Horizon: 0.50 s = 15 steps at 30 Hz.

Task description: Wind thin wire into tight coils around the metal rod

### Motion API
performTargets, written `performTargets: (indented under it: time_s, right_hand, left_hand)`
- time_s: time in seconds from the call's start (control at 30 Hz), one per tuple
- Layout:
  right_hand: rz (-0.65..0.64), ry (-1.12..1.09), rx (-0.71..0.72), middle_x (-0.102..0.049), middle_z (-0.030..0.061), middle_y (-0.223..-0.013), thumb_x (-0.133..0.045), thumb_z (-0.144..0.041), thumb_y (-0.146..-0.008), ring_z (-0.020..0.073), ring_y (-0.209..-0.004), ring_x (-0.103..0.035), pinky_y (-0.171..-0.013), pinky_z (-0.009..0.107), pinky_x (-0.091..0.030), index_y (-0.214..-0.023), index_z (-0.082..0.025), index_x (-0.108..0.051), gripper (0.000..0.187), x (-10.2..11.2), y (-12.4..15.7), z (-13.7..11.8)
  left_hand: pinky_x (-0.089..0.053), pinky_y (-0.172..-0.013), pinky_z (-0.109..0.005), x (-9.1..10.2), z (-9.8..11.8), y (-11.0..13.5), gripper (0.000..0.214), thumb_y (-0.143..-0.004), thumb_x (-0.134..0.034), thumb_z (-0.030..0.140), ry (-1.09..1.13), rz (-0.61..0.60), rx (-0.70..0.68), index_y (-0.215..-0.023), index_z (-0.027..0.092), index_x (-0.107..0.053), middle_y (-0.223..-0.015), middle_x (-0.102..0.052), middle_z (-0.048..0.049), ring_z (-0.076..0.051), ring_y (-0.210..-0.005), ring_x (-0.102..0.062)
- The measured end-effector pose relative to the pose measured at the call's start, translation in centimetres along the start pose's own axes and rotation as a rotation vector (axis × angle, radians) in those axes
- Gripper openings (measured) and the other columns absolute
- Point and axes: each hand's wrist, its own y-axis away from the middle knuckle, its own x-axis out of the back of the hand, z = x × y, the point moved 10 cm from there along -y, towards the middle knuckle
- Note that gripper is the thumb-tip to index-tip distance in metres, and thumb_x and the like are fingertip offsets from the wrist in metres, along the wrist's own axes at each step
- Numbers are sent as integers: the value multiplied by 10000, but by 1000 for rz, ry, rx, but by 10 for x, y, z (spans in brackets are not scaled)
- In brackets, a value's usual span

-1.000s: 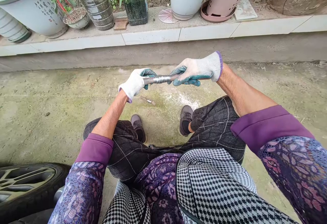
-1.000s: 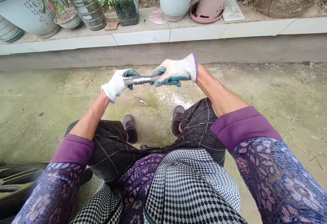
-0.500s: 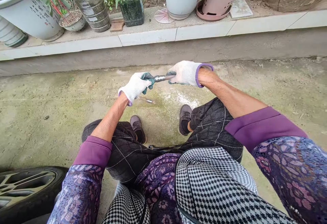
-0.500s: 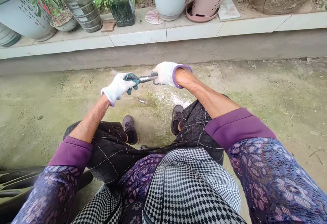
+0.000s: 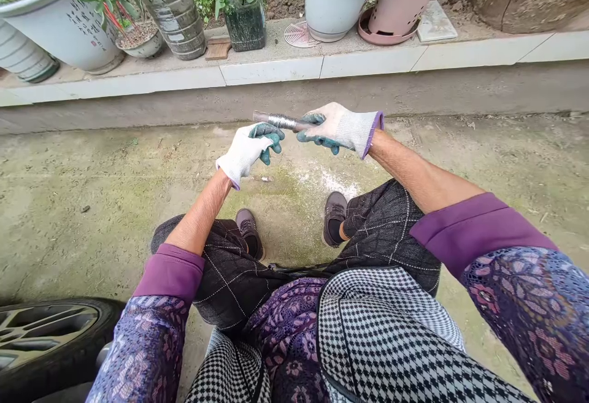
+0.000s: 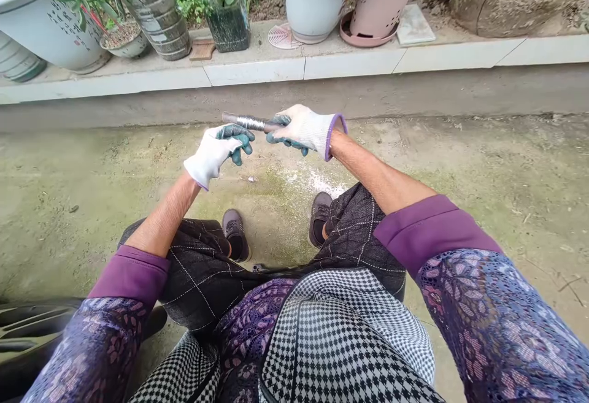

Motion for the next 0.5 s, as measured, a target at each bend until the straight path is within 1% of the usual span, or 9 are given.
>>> performTargets:
  time_s: [0.13,0.27,0.33,0.4,0.5]
  right_hand:
    - [-16,-109,-5,-492,-36,-580,-813,-459,-815,76,-451,-406,-369,240,-378,-1063,-149,-717,408,-4,4,-4]
    - [-88,-238,39,-476,-49,-572,-799,-473,-841,68,-446,-375,-361,223,-357,-1091,-146,-705,423,-4,11,-10]
    - [-170,-281,98,-482,-55,-578,-797,-473,-844,61,-437,-367,-360,218,-344,-1144,-141,-702,457,-4,15,-14]
    - [-306,-260,149,-496,-61,-584,-822,-454,-814,53,-426,-373,-357,212,-330,-1158,-141,-714,477,-10,20,-16]
    - [-502,-77,147,-533,-56,-589,-844,-416,-767,54,-431,-419,-367,202,-325,-1081,-161,-759,413,-27,26,-7]
  left_hand:
    - [-450,-438,-198,2,1,0,192,-769,-610,81,12,12,-21,-918,98,-731,-733,-733,-44,-49,-435,-530]
    - [-459,-439,-207,2,-8,-2,162,-802,-643,122,-8,-4,6,-934,94,-732,-747,-738,-61,-55,-426,-528]
    - [-463,-444,-205,1,-14,-3,146,-817,-664,158,-34,-33,26,-929,93,-731,-717,-726,-59,-61,-433,-531]
    - [-467,-464,-200,1,-18,-5,148,-819,-686,191,-76,-54,23,-917,91,-732,-698,-715,-54,-68,-460,-545]
    - [-484,-526,-196,2,-22,-8,152,-774,-702,191,-152,-76,-2,-885,96,-745,-738,-724,-49,-82,-557,-595]
